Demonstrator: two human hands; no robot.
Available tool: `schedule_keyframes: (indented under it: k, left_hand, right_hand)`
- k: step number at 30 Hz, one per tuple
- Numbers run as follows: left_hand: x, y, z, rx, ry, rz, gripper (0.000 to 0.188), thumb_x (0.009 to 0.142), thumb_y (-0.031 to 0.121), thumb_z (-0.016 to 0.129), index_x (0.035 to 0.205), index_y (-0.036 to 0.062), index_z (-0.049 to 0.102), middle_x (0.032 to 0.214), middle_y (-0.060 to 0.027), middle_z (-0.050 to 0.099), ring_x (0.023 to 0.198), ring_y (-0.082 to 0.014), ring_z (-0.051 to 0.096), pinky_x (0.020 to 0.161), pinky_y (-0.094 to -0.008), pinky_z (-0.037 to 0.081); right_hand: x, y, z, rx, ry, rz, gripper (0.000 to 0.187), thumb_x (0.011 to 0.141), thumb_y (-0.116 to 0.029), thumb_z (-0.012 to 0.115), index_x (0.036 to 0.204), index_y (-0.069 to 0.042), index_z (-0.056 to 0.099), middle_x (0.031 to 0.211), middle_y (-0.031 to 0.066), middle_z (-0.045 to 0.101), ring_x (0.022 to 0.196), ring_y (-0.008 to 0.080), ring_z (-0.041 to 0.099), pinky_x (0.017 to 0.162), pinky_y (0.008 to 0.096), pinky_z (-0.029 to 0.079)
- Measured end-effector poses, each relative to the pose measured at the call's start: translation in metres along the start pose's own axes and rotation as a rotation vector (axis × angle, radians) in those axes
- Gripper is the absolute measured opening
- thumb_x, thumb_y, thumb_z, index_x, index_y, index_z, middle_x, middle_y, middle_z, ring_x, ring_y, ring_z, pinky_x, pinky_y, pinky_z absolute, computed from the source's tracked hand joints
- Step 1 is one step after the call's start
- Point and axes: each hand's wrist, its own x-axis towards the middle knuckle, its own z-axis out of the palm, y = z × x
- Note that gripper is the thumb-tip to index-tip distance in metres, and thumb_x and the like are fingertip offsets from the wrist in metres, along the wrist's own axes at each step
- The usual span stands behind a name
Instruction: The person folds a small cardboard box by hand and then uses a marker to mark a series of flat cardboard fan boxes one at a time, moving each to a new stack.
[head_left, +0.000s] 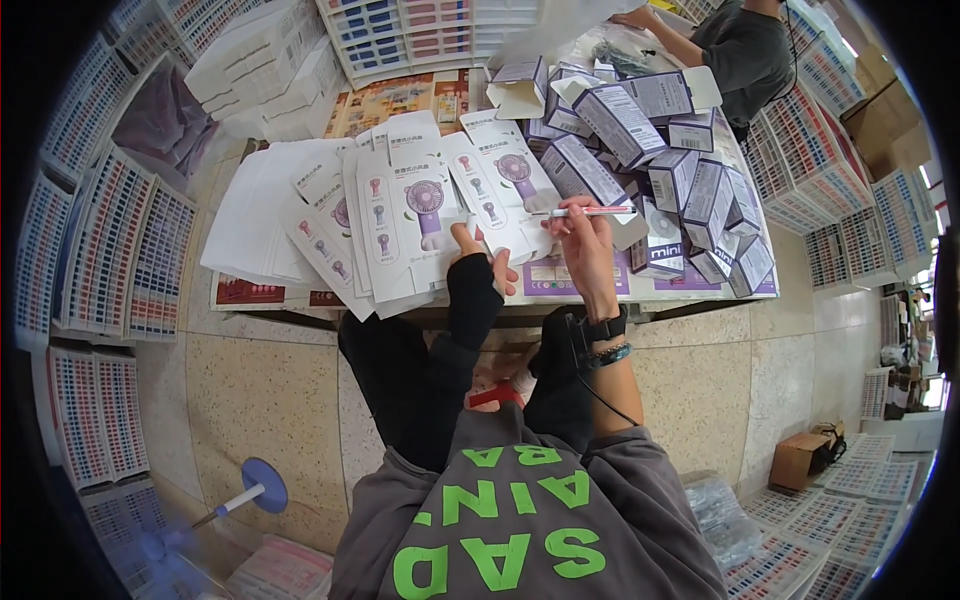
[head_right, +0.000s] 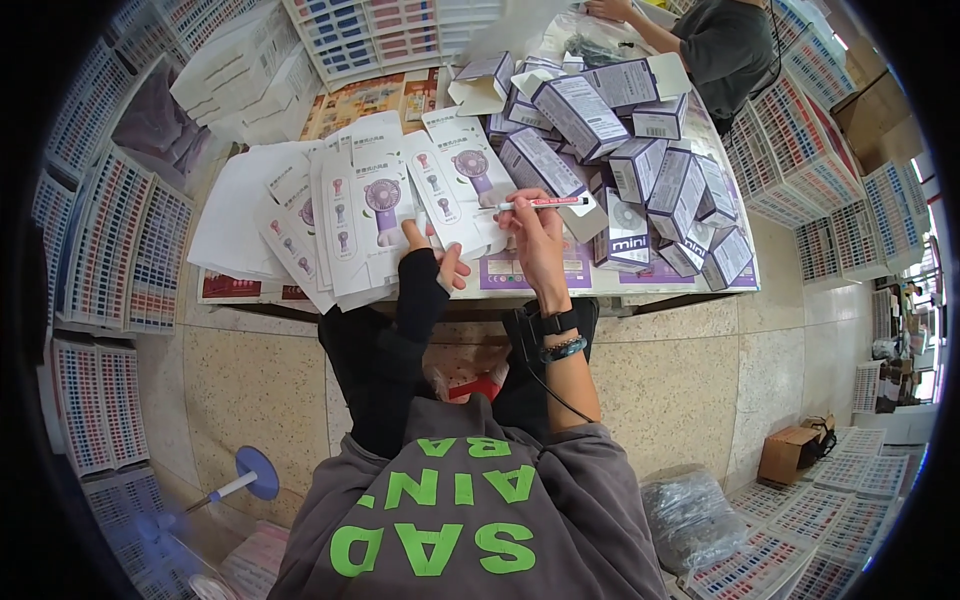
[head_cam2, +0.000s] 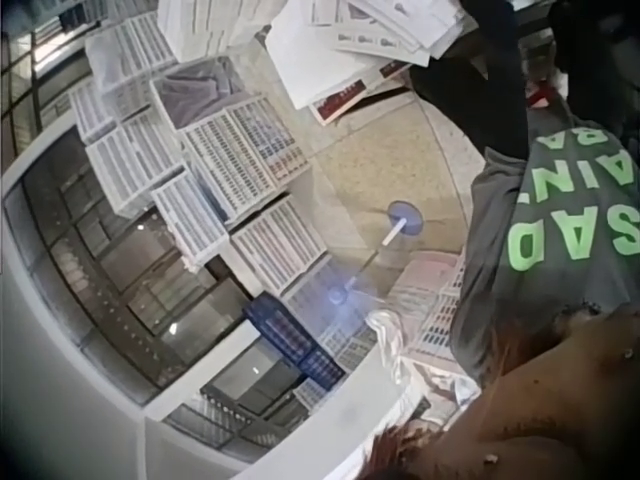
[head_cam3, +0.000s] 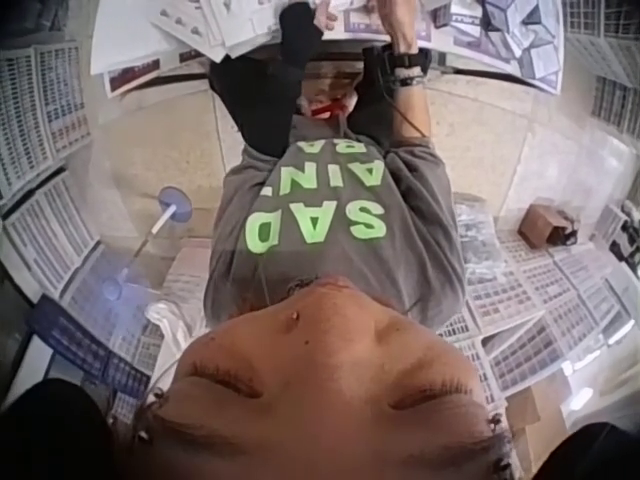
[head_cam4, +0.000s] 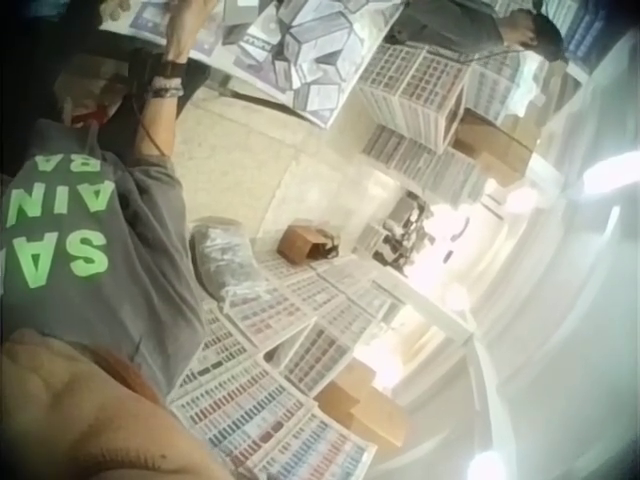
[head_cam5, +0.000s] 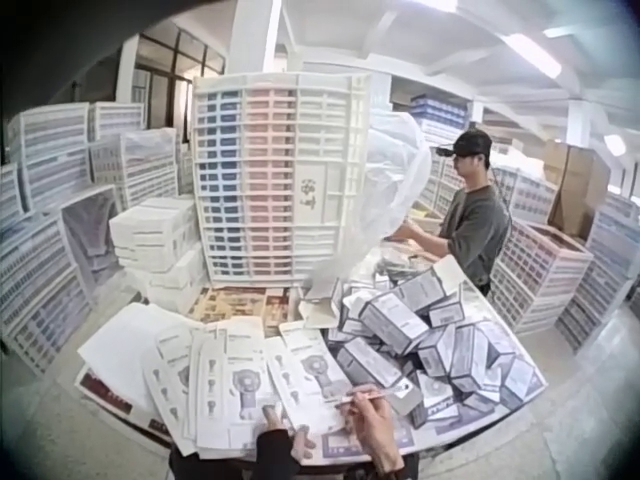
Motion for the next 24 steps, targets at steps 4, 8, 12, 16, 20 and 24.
schedule_keyframes:
  k: [4, 8, 12, 16, 20, 24]
  left_hand:
    - [-0.007, 0.015, -0.023, -0.107, -0.059, -0.012, 0.032, 0.092, 0.007, 0.048, 0.111, 0.0021, 0.023, 0.071, -0.0168, 0.065, 0.045, -0.0163, 0.059, 0.039, -0.0233, 0.042]
    - [-0.008, 0.030, -0.037, -0.130, -0.108, -0.059, 0.034, 0.092, 0.008, 0.047, 0.113, 0.0015, 0.022, 0.073, -0.0179, 0.066, 0.046, -0.0154, 0.059, 0.039, -0.0223, 0.041]
    - [-0.013, 0.039, -0.043, -0.049, -0.108, -0.075, 0.034, 0.092, 0.008, 0.047, 0.114, 0.0017, 0.022, 0.073, -0.0175, 0.065, 0.047, -0.0157, 0.059, 0.040, -0.0223, 0.041]
    - [-0.011, 0.038, -0.040, -0.106, -0.067, 0.050, 0.032, 0.091, 0.007, 0.048, 0.112, 0.0015, 0.024, 0.066, -0.0113, 0.055, 0.052, -0.0171, 0.061, 0.041, -0.0221, 0.042]
    - [0.001, 0.019, -0.045, -0.206, -0.112, 0.068, 0.031, 0.091, 0.006, 0.047, 0.113, -0.0003, 0.026, 0.065, -0.0072, 0.047, 0.055, -0.0178, 0.063, 0.042, -0.0220, 0.042]
    - [0.000, 0.023, -0.041, 0.076, -0.058, 0.033, 0.038, 0.092, 0.019, 0.051, 0.114, -0.0019, 0.028, 0.072, -0.0155, 0.058, 0.056, -0.0271, 0.064, 0.046, -0.0322, 0.046]
  right_hand:
    - [-0.002, -0.015, 0.005, 0.134, -0.011, 0.006, 0.014, 0.097, -0.014, 0.046, 0.099, -0.002, 0.052, 0.075, 0.0029, 0.052, 0.075, 0.0118, 0.054, 0.083, 0.0334, 0.048]
    - [0.001, -0.023, 0.000, 0.103, -0.073, -0.097, 0.016, 0.098, -0.014, 0.044, 0.102, -0.001, 0.052, 0.080, 0.0053, 0.057, 0.077, 0.0134, 0.057, 0.081, 0.0338, 0.049]
    - [-0.007, -0.037, 0.010, -0.700, -0.057, -0.189, 0.021, 0.095, -0.012, 0.050, 0.112, -0.001, 0.056, 0.103, 0.0114, 0.065, 0.097, 0.0195, 0.062, 0.088, 0.0317, 0.046]
    - [-0.010, -0.028, 0.002, -1.173, -0.268, -0.580, 0.024, 0.088, -0.008, 0.059, 0.111, -0.003, 0.059, 0.106, 0.0112, 0.066, 0.102, 0.0267, 0.063, 0.092, 0.0333, 0.045]
    - [-0.027, -0.024, 0.004, -1.277, -0.308, -0.353, 0.035, 0.072, 0.003, 0.067, 0.107, -0.005, 0.064, 0.110, 0.0132, 0.066, 0.100, 0.0284, 0.064, 0.081, 0.0339, 0.052]
    - [-0.025, -0.025, 0.005, -1.400, -0.318, -0.687, 0.033, 0.072, 0.007, 0.064, 0.103, -0.004, 0.066, 0.106, 0.0140, 0.067, 0.095, 0.0287, 0.066, 0.077, 0.0339, 0.054]
